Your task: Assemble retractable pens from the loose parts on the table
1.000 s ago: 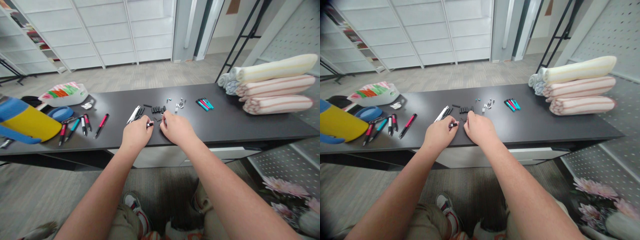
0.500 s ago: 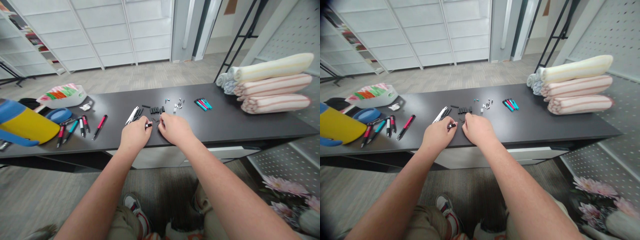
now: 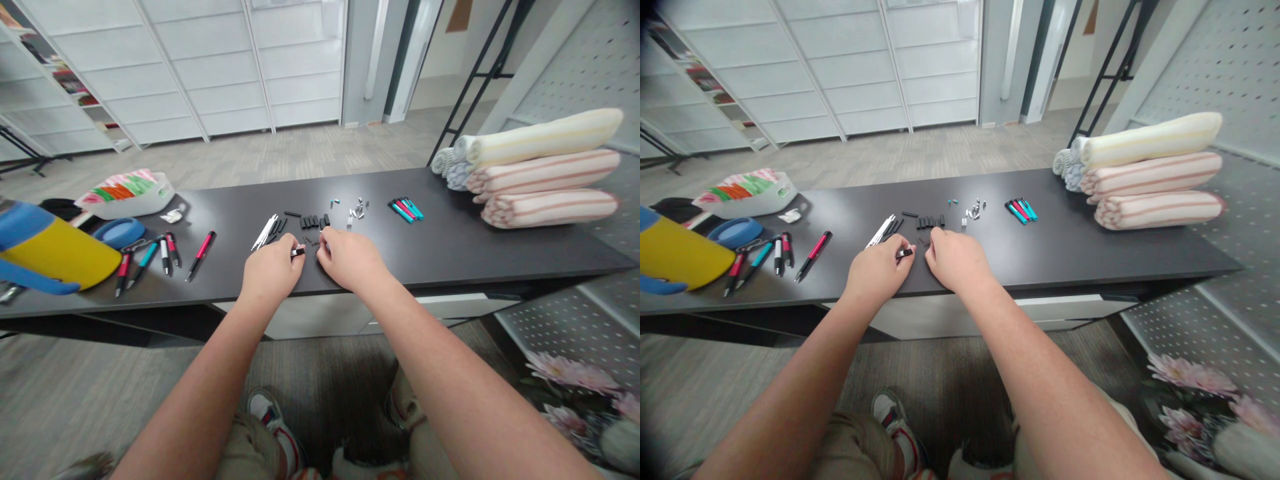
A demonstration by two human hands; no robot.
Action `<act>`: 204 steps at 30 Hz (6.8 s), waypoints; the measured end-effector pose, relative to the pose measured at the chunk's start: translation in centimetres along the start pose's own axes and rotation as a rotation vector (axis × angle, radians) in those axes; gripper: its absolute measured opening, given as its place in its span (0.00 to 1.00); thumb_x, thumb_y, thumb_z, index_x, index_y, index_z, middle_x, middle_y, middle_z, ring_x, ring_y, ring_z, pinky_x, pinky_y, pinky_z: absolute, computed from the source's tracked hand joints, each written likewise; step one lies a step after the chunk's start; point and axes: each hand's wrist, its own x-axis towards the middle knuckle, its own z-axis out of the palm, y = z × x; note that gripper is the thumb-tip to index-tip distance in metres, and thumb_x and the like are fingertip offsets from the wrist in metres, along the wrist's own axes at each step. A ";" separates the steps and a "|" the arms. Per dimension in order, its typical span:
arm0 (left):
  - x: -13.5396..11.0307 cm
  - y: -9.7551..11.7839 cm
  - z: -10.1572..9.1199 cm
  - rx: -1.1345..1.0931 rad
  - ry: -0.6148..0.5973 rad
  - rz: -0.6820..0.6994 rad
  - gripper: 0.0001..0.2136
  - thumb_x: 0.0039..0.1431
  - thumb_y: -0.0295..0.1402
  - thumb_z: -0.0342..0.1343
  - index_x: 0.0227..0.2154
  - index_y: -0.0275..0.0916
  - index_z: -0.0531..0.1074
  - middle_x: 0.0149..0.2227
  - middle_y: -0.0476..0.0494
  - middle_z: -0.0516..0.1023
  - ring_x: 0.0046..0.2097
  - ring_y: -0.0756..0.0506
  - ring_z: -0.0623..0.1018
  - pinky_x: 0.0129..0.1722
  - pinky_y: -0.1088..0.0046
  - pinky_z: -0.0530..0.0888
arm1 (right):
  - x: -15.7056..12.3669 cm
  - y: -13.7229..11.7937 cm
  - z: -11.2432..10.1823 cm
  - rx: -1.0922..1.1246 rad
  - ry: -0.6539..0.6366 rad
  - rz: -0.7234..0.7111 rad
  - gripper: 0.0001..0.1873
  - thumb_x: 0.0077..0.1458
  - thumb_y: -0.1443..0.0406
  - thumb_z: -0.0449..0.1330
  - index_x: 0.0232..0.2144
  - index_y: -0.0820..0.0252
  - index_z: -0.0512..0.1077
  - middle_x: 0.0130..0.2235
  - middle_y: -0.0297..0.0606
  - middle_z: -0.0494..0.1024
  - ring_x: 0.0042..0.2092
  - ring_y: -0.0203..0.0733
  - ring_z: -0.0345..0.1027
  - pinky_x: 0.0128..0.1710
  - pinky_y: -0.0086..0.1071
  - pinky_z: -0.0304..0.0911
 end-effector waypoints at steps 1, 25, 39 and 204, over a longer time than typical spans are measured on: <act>0.0 0.1 -0.1 0.002 -0.009 -0.007 0.13 0.72 0.43 0.48 0.45 0.45 0.75 0.37 0.41 0.85 0.40 0.37 0.84 0.39 0.65 0.73 | 0.0 0.0 0.0 -0.001 -0.005 0.002 0.09 0.68 0.64 0.53 0.44 0.58 0.73 0.42 0.44 0.84 0.40 0.48 0.79 0.36 0.36 0.61; 0.0 0.0 -0.1 -0.015 -0.011 0.019 0.10 0.67 0.35 0.51 0.45 0.47 0.75 0.37 0.43 0.84 0.40 0.37 0.83 0.38 0.65 0.73 | -0.1 0.0 0.1 -0.014 0.032 -0.009 0.07 0.67 0.65 0.54 0.43 0.58 0.73 0.40 0.43 0.84 0.38 0.48 0.78 0.33 0.36 0.58; 0.0 0.1 -0.3 0.001 -0.016 0.020 0.10 0.68 0.35 0.51 0.46 0.46 0.75 0.38 0.43 0.85 0.41 0.37 0.84 0.39 0.65 0.73 | -0.1 -0.1 -0.2 -0.016 -0.031 0.020 0.10 0.68 0.65 0.52 0.45 0.59 0.73 0.43 0.45 0.84 0.42 0.49 0.79 0.38 0.36 0.62; -0.1 0.4 -0.5 -0.013 -0.036 0.004 0.11 0.70 0.35 0.50 0.47 0.46 0.76 0.39 0.42 0.85 0.42 0.38 0.84 0.41 0.65 0.74 | 0.0 -0.3 -0.4 -0.051 -0.060 0.009 0.13 0.69 0.64 0.50 0.44 0.60 0.74 0.44 0.46 0.83 0.43 0.50 0.78 0.40 0.36 0.63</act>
